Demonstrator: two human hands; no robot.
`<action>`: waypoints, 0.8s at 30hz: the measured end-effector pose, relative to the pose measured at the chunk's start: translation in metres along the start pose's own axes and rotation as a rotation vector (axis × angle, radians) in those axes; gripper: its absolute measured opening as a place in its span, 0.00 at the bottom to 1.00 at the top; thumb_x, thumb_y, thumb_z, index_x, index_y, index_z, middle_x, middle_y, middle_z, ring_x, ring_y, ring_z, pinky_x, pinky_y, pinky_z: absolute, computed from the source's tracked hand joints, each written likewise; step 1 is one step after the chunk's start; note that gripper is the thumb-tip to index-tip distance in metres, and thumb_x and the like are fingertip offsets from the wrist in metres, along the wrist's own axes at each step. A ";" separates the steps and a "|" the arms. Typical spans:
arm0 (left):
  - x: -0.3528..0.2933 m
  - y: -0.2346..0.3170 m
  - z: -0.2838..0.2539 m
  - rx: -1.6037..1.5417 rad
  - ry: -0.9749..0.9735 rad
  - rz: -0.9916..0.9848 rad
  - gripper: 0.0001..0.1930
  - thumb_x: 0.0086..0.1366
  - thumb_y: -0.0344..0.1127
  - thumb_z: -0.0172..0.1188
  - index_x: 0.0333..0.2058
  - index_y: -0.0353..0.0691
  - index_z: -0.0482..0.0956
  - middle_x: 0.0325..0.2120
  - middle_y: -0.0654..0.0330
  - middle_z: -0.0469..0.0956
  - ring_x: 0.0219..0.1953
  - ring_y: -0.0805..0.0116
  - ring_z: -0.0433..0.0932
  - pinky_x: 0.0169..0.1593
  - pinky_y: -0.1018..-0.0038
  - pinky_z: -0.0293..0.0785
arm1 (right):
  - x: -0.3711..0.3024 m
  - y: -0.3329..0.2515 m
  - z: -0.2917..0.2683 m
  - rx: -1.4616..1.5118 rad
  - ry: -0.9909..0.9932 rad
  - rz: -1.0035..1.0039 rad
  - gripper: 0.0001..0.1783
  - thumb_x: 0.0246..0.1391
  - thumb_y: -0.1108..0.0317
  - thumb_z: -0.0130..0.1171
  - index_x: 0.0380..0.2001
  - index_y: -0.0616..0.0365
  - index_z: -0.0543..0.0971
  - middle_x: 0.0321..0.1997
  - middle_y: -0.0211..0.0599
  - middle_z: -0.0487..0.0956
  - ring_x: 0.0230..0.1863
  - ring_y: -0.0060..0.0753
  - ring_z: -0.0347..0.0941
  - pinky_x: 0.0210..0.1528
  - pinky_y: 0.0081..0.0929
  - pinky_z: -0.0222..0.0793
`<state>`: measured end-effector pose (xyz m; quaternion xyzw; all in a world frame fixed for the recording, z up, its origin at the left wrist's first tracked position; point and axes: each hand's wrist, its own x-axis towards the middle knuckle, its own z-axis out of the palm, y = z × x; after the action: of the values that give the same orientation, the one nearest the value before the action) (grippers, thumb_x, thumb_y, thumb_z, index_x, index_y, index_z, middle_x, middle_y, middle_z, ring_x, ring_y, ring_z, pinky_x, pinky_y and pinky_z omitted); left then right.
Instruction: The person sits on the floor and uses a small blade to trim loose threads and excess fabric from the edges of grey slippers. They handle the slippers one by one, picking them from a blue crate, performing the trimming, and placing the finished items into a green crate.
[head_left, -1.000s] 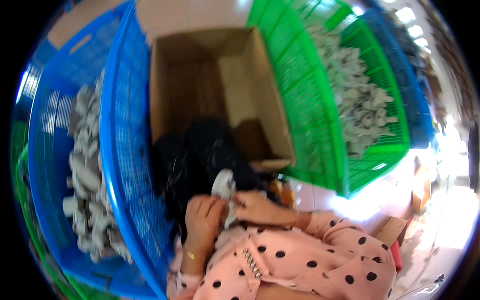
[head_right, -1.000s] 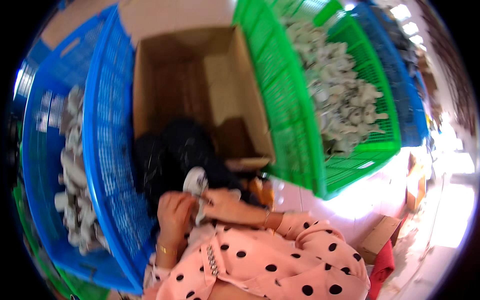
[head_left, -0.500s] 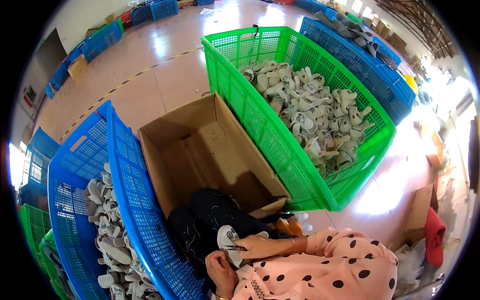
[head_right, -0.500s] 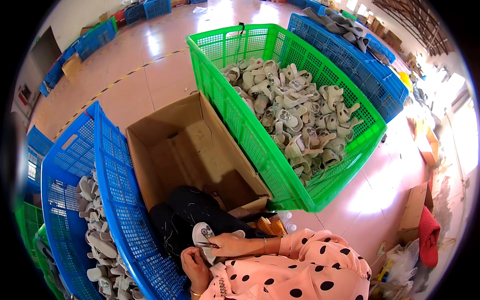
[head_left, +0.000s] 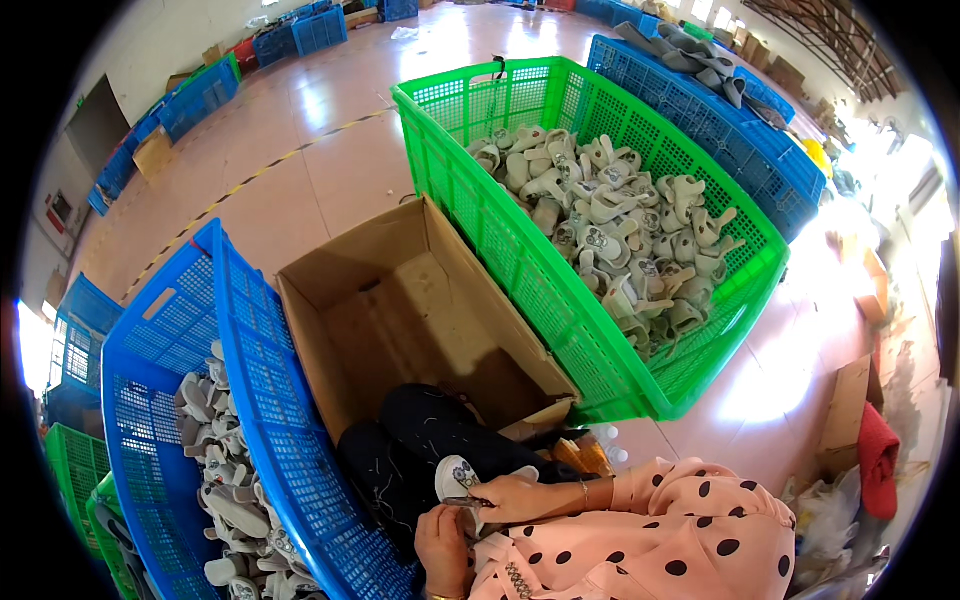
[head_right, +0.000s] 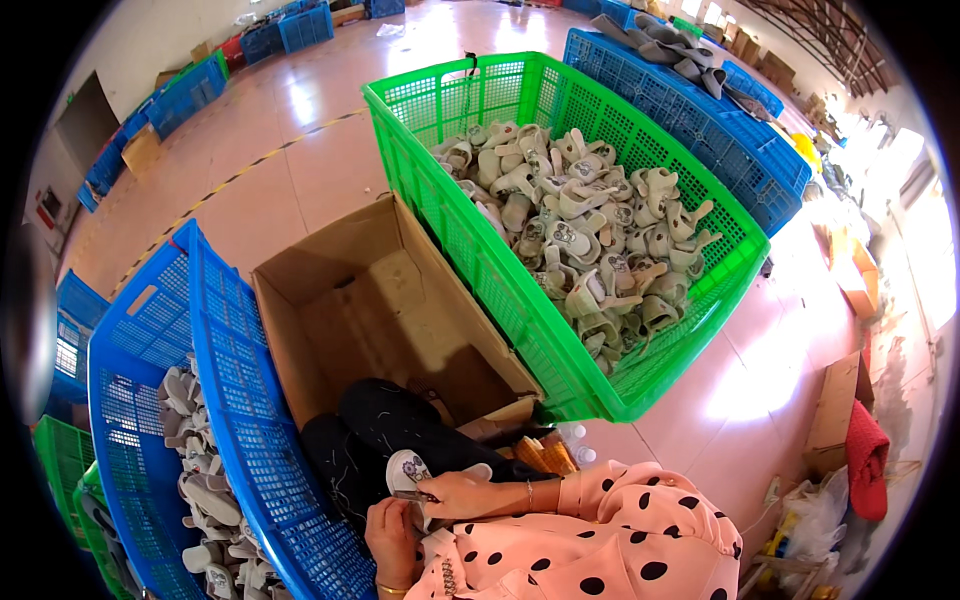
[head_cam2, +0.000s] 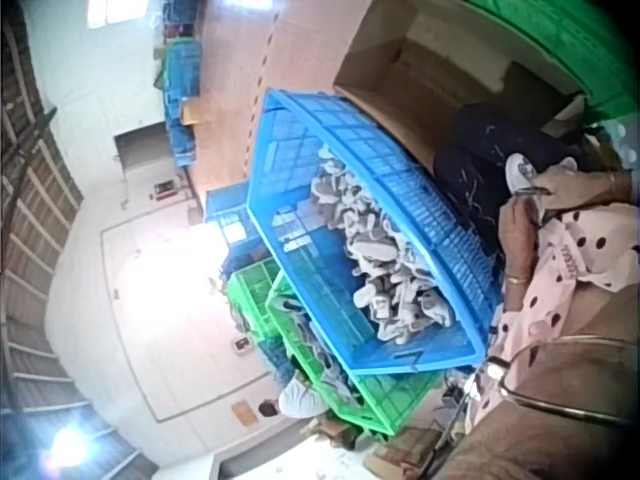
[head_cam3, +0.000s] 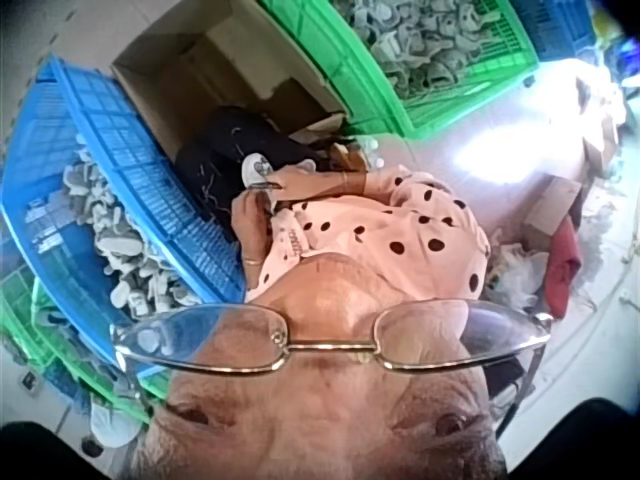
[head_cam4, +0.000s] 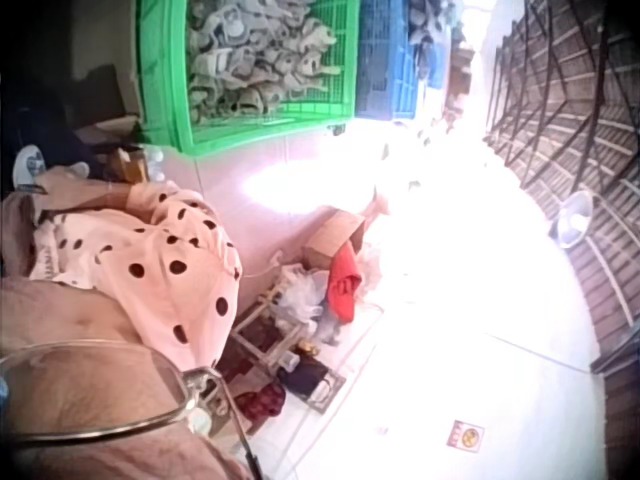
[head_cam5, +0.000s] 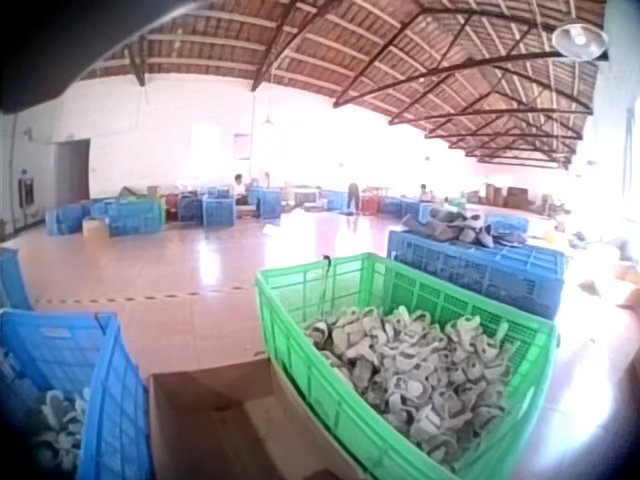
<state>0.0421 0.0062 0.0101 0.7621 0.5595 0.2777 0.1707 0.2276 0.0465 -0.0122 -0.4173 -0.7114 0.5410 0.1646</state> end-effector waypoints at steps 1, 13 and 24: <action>-0.003 -0.002 0.002 0.026 0.010 0.014 0.06 0.55 0.23 0.61 0.33 0.35 0.75 0.33 0.55 0.76 0.35 0.55 0.76 0.38 0.67 0.75 | 0.001 0.000 0.001 0.000 0.010 -0.010 0.12 0.52 0.62 0.52 0.31 0.62 0.71 0.21 0.53 0.74 0.24 0.56 0.74 0.28 0.45 0.66; -0.013 -0.004 0.023 -0.211 0.173 -0.250 0.02 0.64 0.25 0.54 0.34 0.35 0.70 0.33 0.54 0.75 0.34 0.54 0.75 0.37 0.67 0.73 | 0.002 -0.007 -0.005 0.007 -0.014 -0.008 0.13 0.53 0.61 0.52 0.31 0.63 0.71 0.23 0.56 0.75 0.26 0.58 0.74 0.30 0.47 0.67; -0.022 -0.024 0.018 -0.608 0.132 -0.453 0.06 0.67 0.24 0.51 0.40 0.34 0.75 0.36 0.54 0.76 0.38 0.63 0.76 0.44 0.74 0.71 | 0.012 -0.016 -0.008 0.005 -0.033 0.171 0.14 0.50 0.61 0.55 0.31 0.63 0.76 0.27 0.57 0.77 0.30 0.57 0.77 0.33 0.46 0.72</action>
<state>0.0306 -0.0062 -0.0227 0.5143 0.6153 0.4348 0.4096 0.2187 0.0597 0.0026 -0.4672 -0.6746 0.5615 0.1069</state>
